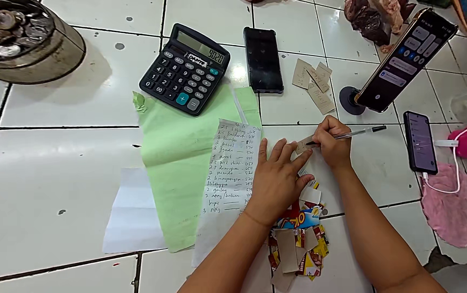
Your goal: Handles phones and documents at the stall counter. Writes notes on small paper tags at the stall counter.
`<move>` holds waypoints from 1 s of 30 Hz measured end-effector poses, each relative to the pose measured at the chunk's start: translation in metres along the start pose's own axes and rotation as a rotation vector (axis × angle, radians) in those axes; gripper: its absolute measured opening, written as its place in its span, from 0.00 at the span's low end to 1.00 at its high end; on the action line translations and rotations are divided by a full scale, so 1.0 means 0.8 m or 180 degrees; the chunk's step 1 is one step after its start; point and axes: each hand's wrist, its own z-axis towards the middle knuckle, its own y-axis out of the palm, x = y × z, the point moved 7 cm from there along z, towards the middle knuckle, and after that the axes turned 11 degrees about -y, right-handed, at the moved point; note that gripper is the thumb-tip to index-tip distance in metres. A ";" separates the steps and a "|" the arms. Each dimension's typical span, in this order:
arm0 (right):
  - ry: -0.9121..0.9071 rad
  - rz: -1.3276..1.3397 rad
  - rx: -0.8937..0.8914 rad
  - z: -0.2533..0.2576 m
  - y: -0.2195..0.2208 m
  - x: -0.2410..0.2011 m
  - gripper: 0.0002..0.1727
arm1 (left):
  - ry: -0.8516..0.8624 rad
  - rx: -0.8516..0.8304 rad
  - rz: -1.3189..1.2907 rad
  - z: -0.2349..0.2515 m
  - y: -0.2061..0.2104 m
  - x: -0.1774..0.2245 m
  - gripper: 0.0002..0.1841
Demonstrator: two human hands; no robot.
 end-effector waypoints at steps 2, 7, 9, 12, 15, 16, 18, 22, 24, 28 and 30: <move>0.0011 0.0000 0.0006 0.000 0.000 0.000 0.15 | 0.0000 0.0004 0.0004 0.000 0.000 0.000 0.27; -0.0043 -0.0043 0.0131 0.001 -0.005 0.002 0.15 | -0.0011 0.0024 0.0005 0.002 -0.002 0.000 0.26; -0.0112 -0.0093 0.0220 0.002 -0.011 0.004 0.15 | -0.0041 -0.0021 -0.0013 0.003 -0.003 0.000 0.26; -0.0030 -0.0132 0.0180 0.002 -0.010 0.007 0.15 | -0.0041 0.0053 -0.0018 0.002 -0.004 0.001 0.25; 0.0057 -0.0123 0.0194 0.002 -0.010 0.005 0.15 | -0.0007 0.0191 -0.0017 0.002 -0.006 0.001 0.25; 0.0051 -0.0143 0.0223 0.001 -0.011 0.005 0.15 | -0.0005 0.0210 -0.0019 0.002 -0.006 0.001 0.24; 0.0038 -0.0194 0.0275 0.001 -0.013 0.005 0.15 | -0.0002 0.0245 -0.0044 0.001 -0.006 0.001 0.24; 0.0030 -0.0261 0.0414 0.000 -0.016 0.005 0.15 | -0.0022 0.0262 -0.0037 0.001 -0.007 0.000 0.23; 0.0044 -0.0298 0.0364 0.000 -0.015 0.004 0.15 | -0.0036 0.0256 -0.0035 0.001 -0.006 0.001 0.23; 0.0052 -0.0364 0.0405 0.002 -0.016 0.005 0.15 | -0.0042 0.0260 -0.0051 0.000 -0.006 0.001 0.22; 0.0060 -0.0355 0.0399 0.003 -0.017 0.005 0.15 | -0.0047 0.0246 -0.0053 0.001 -0.007 0.002 0.22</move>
